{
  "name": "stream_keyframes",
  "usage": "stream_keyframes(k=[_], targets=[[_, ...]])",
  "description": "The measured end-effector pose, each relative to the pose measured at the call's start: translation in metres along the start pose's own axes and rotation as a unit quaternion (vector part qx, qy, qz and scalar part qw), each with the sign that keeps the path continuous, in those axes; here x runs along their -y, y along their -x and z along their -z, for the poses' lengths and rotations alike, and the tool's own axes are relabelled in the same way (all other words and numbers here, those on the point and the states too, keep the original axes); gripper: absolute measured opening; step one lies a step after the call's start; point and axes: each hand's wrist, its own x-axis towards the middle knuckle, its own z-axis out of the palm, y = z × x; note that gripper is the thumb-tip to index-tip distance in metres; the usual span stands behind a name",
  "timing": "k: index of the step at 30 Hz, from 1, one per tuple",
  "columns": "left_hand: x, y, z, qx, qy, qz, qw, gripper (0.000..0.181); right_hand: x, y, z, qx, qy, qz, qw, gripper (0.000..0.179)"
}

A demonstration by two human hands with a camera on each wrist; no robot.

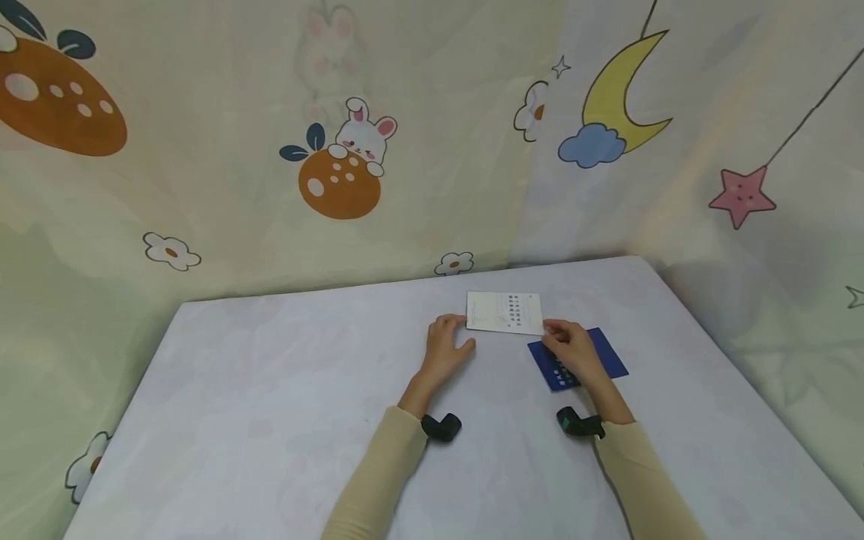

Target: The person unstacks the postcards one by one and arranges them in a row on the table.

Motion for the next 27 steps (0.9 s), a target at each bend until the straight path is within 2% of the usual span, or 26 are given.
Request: stream_keyframes(k=[6, 12, 17, 27], targets=[[0.0012, 0.0018, 0.0006, 0.003, -0.026, -0.017, 0.9995, 0.045, -0.0013, -0.0004, -0.0003, 0.012, 0.012, 0.021, 0.9996, 0.042], [0.0013, -0.0007, 0.0007, 0.009, -0.039, -0.031, 0.9987, 0.046, 0.0004, 0.0000, 0.0000, 0.012, 0.008, 0.018, 0.9997, 0.046], [0.0013, -0.0016, 0.0010, 0.013, -0.054, -0.020, 0.9983, 0.047, 0.0016, -0.0003, -0.0005, 0.013, 0.013, 0.035, 0.9992, 0.043], [0.0047, -0.0009, -0.0011, 0.006, -0.048, -0.016, 0.9987, 0.046, 0.0041, 0.0005, -0.0008, 0.018, 0.015, 0.026, 0.9994, 0.042]])
